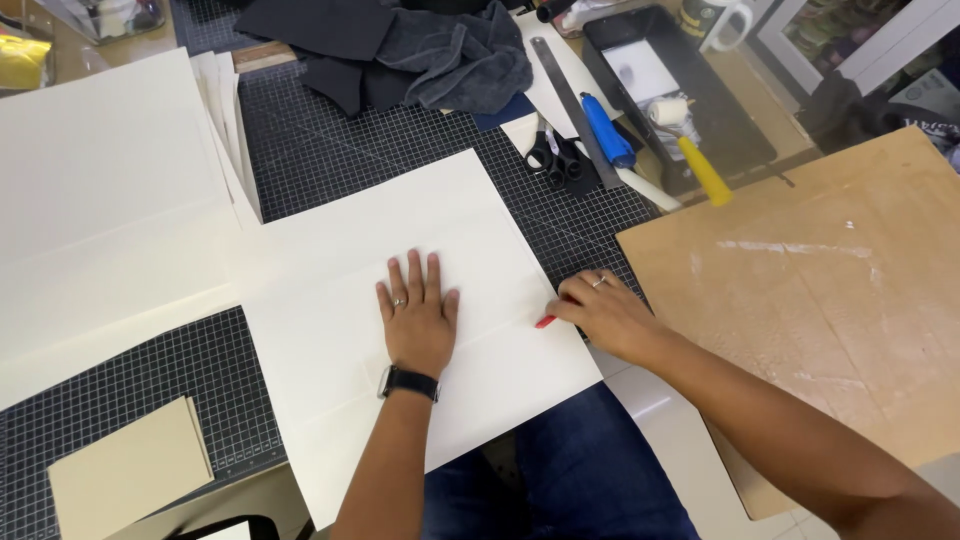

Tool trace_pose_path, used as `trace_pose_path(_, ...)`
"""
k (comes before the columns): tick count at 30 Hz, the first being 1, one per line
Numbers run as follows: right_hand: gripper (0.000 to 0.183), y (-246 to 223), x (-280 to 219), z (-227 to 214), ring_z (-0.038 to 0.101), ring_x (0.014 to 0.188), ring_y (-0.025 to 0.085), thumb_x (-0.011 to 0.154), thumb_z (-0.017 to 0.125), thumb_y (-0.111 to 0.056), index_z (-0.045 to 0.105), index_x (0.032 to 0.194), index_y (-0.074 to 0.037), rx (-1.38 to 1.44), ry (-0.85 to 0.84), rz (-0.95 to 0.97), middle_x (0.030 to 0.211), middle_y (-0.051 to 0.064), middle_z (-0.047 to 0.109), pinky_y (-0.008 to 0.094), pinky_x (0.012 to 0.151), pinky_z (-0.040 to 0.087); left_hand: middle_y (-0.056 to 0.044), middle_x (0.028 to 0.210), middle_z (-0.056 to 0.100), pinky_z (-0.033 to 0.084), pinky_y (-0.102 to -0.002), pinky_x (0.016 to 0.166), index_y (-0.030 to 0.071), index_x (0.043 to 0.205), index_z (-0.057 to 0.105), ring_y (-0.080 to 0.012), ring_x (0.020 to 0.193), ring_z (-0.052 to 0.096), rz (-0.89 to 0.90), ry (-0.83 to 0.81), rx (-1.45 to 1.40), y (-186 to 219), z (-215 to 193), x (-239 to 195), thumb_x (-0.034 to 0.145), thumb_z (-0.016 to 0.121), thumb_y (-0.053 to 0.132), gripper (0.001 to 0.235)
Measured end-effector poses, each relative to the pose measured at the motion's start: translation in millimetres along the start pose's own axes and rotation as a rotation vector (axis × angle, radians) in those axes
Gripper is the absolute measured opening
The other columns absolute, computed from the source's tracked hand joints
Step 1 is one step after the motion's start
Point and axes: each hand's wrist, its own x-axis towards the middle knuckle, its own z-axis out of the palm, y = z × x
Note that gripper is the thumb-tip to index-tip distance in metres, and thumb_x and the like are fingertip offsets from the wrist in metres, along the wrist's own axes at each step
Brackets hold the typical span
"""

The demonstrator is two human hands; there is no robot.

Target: Applying glue to cardboard pieces and mounting them onto paper using a roller and scraper

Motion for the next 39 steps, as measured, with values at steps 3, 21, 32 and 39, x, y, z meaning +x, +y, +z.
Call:
trace_pose_path(3, 0.025, -6.9, 2.9, 19.1, 0.056, 0.112, 0.027, 0.105, 0.044, -0.024, 0.064, 0.119, -0.026, -0.085, 0.114, -0.029, 0.109, 0.005, 0.058, 0.045, 0.093, 0.045, -0.001, 0.175, -0.007, -0.009, -0.052, 0.127, 0.029, 0.167, 0.0, -0.0302, 0.16, -0.011, 0.015, -0.028, 0.015, -1.3, -3.9, 0.1, 0.107, 0.011, 0.056, 0.066)
trace_pose_path(21, 0.025, -25.7, 54.5, -8.0, 0.053, 0.107, 0.025, 0.103, 0.041, -0.02, 0.061, 0.118, -0.025, -0.013, 0.043, 0.036, 0.102, 0.003, 0.056, 0.042, 0.092, 0.043, -0.003, 0.175, -0.006, -0.007, -0.054, 0.127, 0.025, 0.167, 0.003, -0.0339, 0.159, -0.01, -0.004, -0.019, 0.024, 5.0, -9.7, -2.8, 0.109, 0.014, 0.048, 0.064)
trace_pose_path(32, 0.03, 37.5, 177.7, 36.6, 0.052, 0.108, 0.027, 0.104, 0.042, -0.016, 0.059, 0.125, -0.027, -0.152, 0.008, 0.06, 0.108, 0.005, 0.054, 0.044, 0.089, 0.041, -0.001, 0.175, -0.006, -0.008, -0.049, 0.128, 0.02, 0.166, 0.004, -0.0326, 0.159, -0.011, 0.215, -0.091, -0.023, 18.0, -17.0, -18.2, 0.109, 0.014, 0.044, 0.063)
trace_pose_path(39, 0.032, 60.9, 210.0, 13.9, 0.053, 0.119, 0.029, 0.104, 0.044, -0.016, 0.054, 0.133, -0.026, -0.115, -0.287, -0.035, 0.117, 0.005, 0.059, 0.045, 0.099, 0.042, -0.002, 0.174, -0.014, -0.013, -0.048, 0.127, 0.02, 0.166, -0.002, -0.0328, 0.157, -0.019, 0.227, -0.177, -0.014, 17.5, -22.1, -13.7, 0.108, 0.011, 0.045, 0.065)
